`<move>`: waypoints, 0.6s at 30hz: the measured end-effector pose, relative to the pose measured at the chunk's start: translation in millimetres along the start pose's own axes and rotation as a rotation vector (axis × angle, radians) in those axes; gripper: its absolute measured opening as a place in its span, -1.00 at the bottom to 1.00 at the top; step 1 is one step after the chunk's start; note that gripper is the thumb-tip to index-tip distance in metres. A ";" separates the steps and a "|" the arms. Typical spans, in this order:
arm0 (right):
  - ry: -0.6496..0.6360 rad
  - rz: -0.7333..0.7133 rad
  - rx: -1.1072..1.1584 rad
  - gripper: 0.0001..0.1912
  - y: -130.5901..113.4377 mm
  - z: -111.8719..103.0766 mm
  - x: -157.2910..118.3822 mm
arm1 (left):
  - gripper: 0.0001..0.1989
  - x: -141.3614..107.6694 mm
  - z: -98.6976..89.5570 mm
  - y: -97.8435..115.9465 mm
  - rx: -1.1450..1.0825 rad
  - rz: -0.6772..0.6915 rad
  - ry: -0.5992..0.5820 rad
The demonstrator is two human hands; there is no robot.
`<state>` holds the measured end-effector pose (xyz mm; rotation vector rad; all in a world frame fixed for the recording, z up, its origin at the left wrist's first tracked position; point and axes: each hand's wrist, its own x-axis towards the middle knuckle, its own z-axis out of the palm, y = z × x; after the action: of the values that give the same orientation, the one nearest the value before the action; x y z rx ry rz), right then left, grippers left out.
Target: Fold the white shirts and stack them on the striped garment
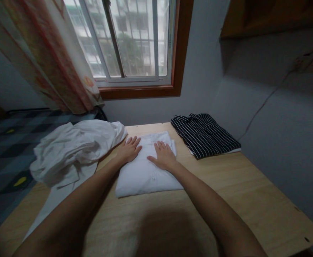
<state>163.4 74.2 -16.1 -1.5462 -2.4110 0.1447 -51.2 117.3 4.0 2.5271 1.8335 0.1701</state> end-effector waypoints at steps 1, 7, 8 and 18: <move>-0.001 0.013 0.003 -0.11 6.6 -1.3 -2.9 | -0.41 -1.5 -1.7 -4.5 0.014 -0.008 -0.001; -0.070 0.032 0.009 -0.18 30.4 -17.9 -15.2 | -0.46 -30.9 -29.4 10.5 0.140 0.063 0.115; -0.068 0.029 0.005 -0.17 27.6 -20.4 -17.1 | -0.48 -39.9 -33.9 19.6 0.127 0.086 0.134; -0.091 -0.403 0.067 0.02 -7.1 -20.7 -57.2 | -0.38 -116.4 -13.5 43.0 -0.029 0.407 -0.094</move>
<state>185.5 18.2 -4.5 -1.0174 -2.7004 0.2143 -47.5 -7.3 11.4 2.8008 1.2570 0.0783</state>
